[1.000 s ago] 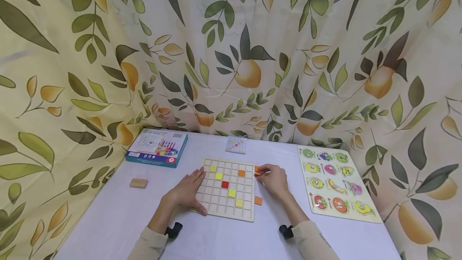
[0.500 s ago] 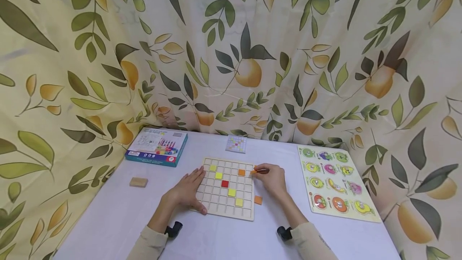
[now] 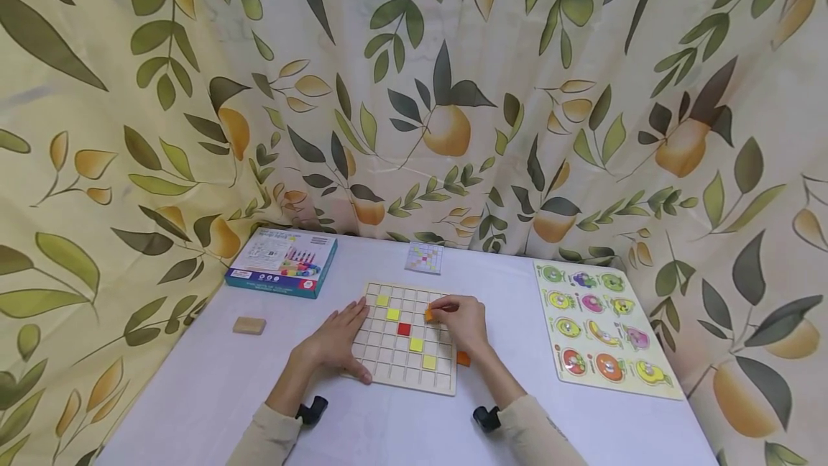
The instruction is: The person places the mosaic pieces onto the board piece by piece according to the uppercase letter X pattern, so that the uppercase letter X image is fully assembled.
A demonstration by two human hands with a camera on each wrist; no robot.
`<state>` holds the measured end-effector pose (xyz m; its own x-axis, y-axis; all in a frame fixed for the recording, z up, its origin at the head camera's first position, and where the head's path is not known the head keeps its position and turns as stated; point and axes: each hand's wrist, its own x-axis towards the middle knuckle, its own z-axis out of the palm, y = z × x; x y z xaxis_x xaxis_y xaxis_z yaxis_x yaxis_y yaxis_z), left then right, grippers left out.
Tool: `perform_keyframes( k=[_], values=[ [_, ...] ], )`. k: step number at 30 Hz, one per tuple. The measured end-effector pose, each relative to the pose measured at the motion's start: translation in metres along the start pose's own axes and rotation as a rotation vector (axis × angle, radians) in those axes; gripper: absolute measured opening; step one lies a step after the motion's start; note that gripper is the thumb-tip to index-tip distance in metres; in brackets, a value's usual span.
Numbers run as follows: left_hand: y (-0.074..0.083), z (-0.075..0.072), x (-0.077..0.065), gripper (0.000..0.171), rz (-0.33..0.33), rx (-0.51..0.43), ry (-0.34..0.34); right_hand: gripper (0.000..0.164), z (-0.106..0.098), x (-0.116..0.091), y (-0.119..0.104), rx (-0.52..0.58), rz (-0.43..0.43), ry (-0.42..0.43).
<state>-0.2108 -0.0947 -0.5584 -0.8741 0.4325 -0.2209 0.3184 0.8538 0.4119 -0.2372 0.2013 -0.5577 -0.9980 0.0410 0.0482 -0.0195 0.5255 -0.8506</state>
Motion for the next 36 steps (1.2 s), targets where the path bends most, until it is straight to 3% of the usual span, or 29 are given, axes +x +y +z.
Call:
perform_keyframes(
  k=[8, 19, 24, 36],
  values=[
    [0.002, 0.001, 0.001, 0.143, 0.004, 0.008, 0.001, 0.007, 0.016, 0.003, -0.003, -0.010, -0.003, 0.022],
    [0.003, 0.001, 0.000, 0.142, 0.001, -0.016, 0.001, 0.009, 0.026, 0.003, -0.013, -0.142, -0.043, 0.063],
    [0.004, -0.002, -0.001, 0.142, -0.002, -0.016, 0.005, 0.008, 0.028, 0.005, -0.011, -0.200, -0.075, 0.030],
    [0.001, -0.001, -0.001, 0.142, -0.002, -0.012, 0.005, 0.010, 0.020, 0.005, -0.013, -0.197, -0.059, -0.074]
  ],
)
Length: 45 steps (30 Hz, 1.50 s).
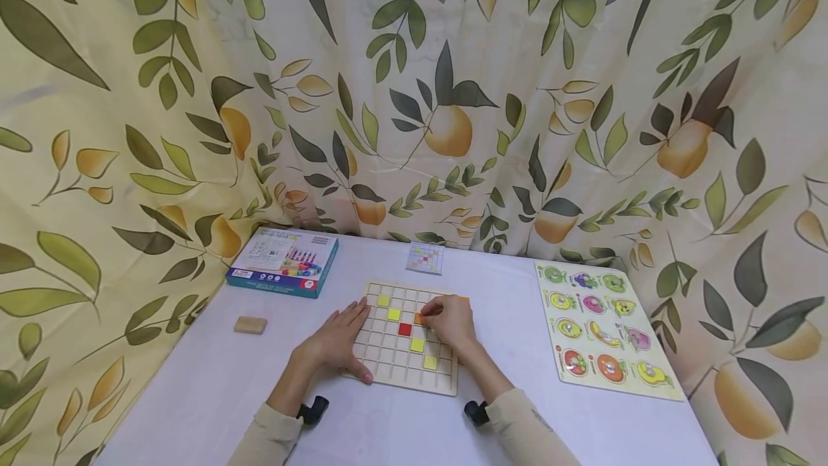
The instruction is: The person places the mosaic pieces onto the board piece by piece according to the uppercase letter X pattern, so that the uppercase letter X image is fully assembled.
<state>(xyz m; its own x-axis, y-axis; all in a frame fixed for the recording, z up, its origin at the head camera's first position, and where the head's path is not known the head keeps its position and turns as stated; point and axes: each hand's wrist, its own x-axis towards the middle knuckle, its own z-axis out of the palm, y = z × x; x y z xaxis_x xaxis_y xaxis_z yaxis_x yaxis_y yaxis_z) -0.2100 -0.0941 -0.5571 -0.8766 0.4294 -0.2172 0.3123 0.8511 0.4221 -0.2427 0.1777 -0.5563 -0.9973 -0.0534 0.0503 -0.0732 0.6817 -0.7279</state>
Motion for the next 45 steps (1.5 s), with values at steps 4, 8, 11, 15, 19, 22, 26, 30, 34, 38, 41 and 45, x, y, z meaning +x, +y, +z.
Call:
perform_keyframes(
  k=[4, 8, 11, 15, 19, 22, 26, 30, 34, 38, 41, 45],
  values=[
    [-0.001, 0.000, 0.000, 0.142, 0.001, -0.006, 0.000, 0.011, -0.009, -0.002, 0.001, 0.016, -0.028, -0.012],
    [-0.001, 0.001, -0.001, 0.143, 0.004, -0.003, 0.005, 0.013, -0.020, -0.005, 0.004, 0.022, -0.027, 0.001],
    [0.000, 0.000, -0.002, 0.143, 0.008, -0.003, 0.009, 0.012, -0.029, -0.010, 0.007, -0.009, 0.001, 0.015],
    [0.000, -0.001, -0.004, 0.143, 0.006, -0.004, 0.006, 0.013, -0.039, -0.018, 0.013, -0.058, 0.007, 0.023],
    [-0.001, -0.001, -0.005, 0.142, 0.003, -0.004, 0.004, 0.017, -0.048, -0.028, 0.017, -0.094, 0.015, -0.010],
    [-0.002, -0.001, -0.004, 0.142, 0.003, -0.014, 0.008, 0.023, -0.055, -0.035, 0.018, -0.132, 0.034, -0.050],
    [-0.002, 0.000, -0.003, 0.143, -0.003, -0.024, 0.010, 0.038, -0.060, -0.045, 0.019, -0.202, 0.058, -0.104],
    [-0.003, 0.001, -0.003, 0.144, -0.011, -0.010, 0.007, 0.046, -0.061, -0.054, 0.024, -0.240, 0.054, -0.139],
    [-0.003, 0.000, -0.001, 0.144, -0.007, -0.002, 0.006, 0.045, -0.060, -0.061, 0.030, -0.245, 0.032, -0.140],
    [-0.002, -0.001, 0.000, 0.144, -0.002, 0.005, -0.002, 0.043, -0.061, -0.063, 0.034, -0.246, 0.019, -0.125],
    [-0.001, -0.001, 0.001, 0.143, 0.002, 0.010, -0.002, 0.041, -0.064, -0.062, 0.035, -0.242, 0.013, -0.105],
    [-0.001, 0.000, 0.003, 0.142, 0.005, 0.021, 0.001, 0.035, -0.069, -0.059, 0.038, -0.210, 0.000, -0.076]
  ],
)
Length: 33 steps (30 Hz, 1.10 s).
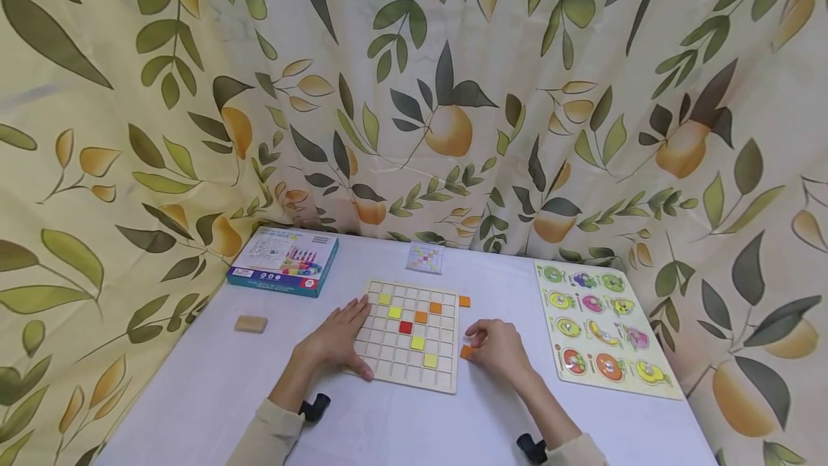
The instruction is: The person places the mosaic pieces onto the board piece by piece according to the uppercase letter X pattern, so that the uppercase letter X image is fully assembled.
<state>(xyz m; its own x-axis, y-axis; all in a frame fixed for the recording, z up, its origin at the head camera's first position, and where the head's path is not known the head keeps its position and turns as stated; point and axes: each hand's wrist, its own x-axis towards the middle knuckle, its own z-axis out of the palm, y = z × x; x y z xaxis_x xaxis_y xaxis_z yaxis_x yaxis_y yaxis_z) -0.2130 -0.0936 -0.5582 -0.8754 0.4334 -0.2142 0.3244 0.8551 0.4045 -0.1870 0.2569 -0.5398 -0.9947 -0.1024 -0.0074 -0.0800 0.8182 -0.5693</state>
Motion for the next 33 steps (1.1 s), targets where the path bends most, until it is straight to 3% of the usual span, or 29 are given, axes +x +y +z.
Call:
perform_keyframes(
  k=[10, 16, 28, 33],
  values=[
    [0.002, -0.002, 0.002, 0.142, -0.014, -0.006, -0.002, 0.025, -0.006, 0.014, -0.002, 0.139, 0.004, 0.085],
    [0.002, -0.001, 0.005, 0.144, -0.017, -0.003, 0.004, 0.028, 0.004, 0.028, -0.014, 0.211, -0.035, 0.113],
    [0.002, -0.005, 0.006, 0.142, -0.028, -0.025, -0.020, 0.026, 0.039, 0.044, -0.066, 0.375, -0.072, 0.042],
    [0.003, -0.004, 0.007, 0.142, -0.026, -0.028, -0.029, 0.024, 0.053, 0.045, -0.078, 0.414, -0.070, 0.015]
  ],
)
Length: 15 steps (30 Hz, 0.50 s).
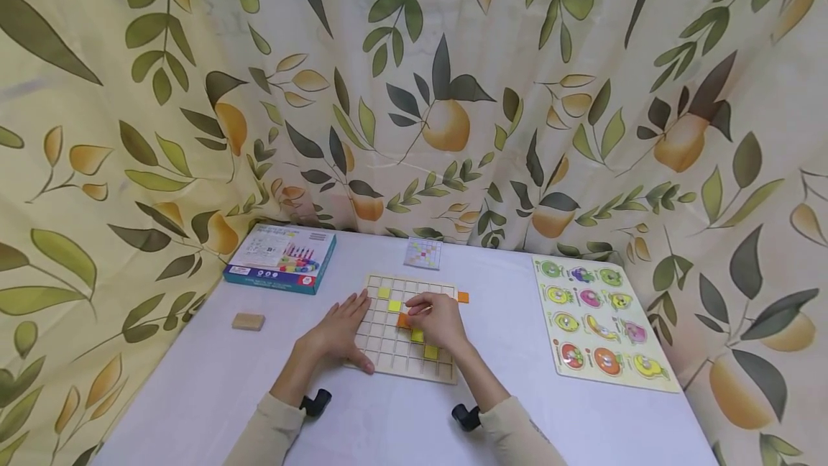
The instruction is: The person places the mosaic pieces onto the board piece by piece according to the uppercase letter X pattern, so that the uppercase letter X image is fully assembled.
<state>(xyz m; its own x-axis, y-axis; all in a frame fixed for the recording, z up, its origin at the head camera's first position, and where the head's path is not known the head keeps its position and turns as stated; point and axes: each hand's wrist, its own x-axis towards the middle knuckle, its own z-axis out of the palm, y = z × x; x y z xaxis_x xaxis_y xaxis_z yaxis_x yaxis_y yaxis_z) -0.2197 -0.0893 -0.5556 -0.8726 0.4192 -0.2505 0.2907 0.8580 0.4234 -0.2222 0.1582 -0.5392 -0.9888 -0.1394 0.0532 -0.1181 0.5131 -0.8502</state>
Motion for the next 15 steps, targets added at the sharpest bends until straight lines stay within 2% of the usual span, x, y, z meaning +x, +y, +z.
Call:
perform_keyframes(
  k=[7, 15],
  values=[
    [0.002, -0.001, -0.001, 0.141, 0.000, -0.001, 0.002, 0.021, 0.021, 0.001, 0.001, -0.012, -0.023, -0.047],
    [0.002, -0.002, -0.001, 0.140, 0.009, 0.021, 0.006, 0.019, 0.030, 0.004, 0.001, -0.064, -0.078, -0.051]
  ],
)
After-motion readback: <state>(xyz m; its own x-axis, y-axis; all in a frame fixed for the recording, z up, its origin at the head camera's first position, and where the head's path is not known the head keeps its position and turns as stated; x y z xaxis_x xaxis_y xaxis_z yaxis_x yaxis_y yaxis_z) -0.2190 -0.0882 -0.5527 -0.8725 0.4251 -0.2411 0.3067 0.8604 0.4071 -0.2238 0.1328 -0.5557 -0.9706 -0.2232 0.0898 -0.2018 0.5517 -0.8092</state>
